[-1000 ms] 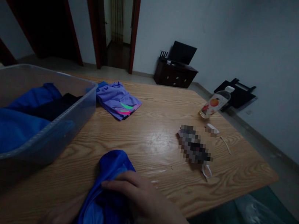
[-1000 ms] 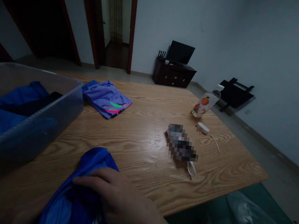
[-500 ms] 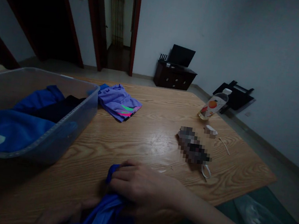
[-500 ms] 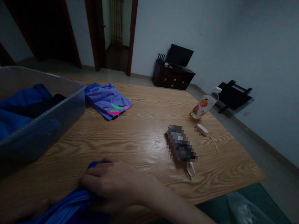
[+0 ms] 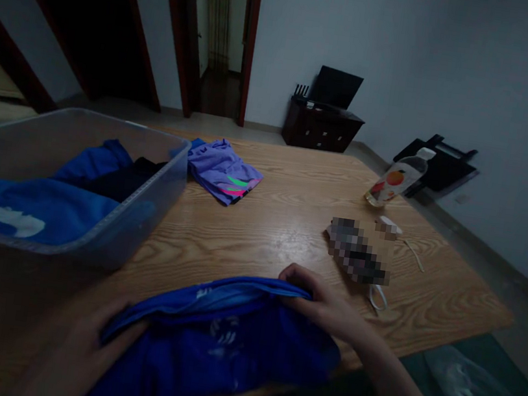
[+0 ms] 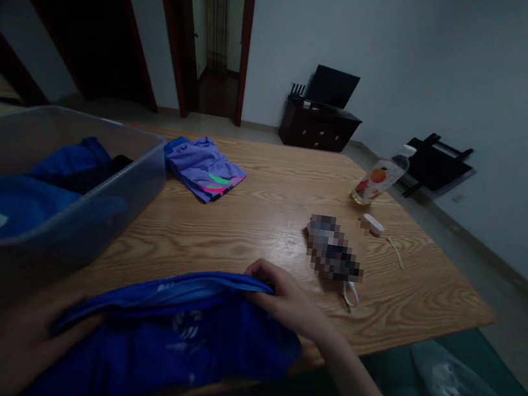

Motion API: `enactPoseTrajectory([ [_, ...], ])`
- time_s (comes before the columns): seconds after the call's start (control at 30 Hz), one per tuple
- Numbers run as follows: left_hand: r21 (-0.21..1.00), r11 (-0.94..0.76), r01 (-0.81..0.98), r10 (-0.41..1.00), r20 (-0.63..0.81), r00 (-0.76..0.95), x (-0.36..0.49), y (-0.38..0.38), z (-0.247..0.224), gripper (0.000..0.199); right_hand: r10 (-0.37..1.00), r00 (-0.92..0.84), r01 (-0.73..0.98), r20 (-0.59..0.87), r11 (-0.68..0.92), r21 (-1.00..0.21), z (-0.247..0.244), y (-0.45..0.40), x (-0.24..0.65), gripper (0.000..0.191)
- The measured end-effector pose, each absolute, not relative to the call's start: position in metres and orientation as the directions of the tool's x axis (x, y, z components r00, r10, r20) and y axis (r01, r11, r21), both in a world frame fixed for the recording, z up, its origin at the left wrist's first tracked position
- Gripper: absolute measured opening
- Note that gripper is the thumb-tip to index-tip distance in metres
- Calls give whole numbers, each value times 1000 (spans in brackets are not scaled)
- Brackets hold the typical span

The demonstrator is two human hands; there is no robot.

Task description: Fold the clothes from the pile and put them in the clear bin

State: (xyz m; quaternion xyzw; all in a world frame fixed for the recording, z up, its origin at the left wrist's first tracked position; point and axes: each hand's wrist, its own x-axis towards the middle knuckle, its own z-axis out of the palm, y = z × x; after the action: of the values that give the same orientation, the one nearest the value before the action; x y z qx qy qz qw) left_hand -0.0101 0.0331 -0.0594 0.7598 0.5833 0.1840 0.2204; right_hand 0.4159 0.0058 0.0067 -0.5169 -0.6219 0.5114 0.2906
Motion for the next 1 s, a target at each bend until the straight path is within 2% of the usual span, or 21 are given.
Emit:
enactPoseTrajectory([
  [0.1, 457, -272, 847, 952, -3, 307, -7, 51, -52, 37, 924, -338, 541, -177, 38, -840, 9, 23, 428, 29],
  [0.23, 361, -393, 846, 889, -84, 449, 10, 79, -31, 35, 863, -406, 791, -302, 167, -588, 25, 48, 444, 18],
  [0.37, 336, -445, 830, 863, -86, 497, 24, 97, -21, 33, 883, -361, 885, -299, 223, -409, 24, 63, 459, 11],
  [0.43, 309, -409, 859, 881, -111, 459, 24, 97, -22, 35, 928, -309, 917, -209, 232, -326, 19, 62, 463, 16],
  [0.5, 296, -391, 872, 894, -105, 436, 19, 90, -26, 38, 966, -255, 951, -35, 245, -189, 13, 54, 462, 25],
  [0.6, 273, -413, 869, 906, 25, 423, 10, 72, -36, 48, 948, -268, 959, 174, 280, -46, 8, 35, 454, 36],
  [0.7, 230, -416, 880, 909, 143, 392, 5, 56, -45, 55, 918, -344, 931, 196, 361, -58, 0, 20, 452, 43],
  [0.8, 290, -459, 840, 886, 218, 409, 3, 50, -54, 54, 904, -393, 897, 170, 417, -146, -13, 19, 458, 46],
  [0.93, 371, -485, 791, 872, 270, 408, -2, 55, -61, 48, 906, -396, 892, 149, 418, -173, -19, 29, 470, 21],
  [1.0, 344, -518, 783, 849, 316, 422, -6, 59, -62, 45, 918, -380, 904, 114, 395, -166, -15, 33, 475, 20],
])
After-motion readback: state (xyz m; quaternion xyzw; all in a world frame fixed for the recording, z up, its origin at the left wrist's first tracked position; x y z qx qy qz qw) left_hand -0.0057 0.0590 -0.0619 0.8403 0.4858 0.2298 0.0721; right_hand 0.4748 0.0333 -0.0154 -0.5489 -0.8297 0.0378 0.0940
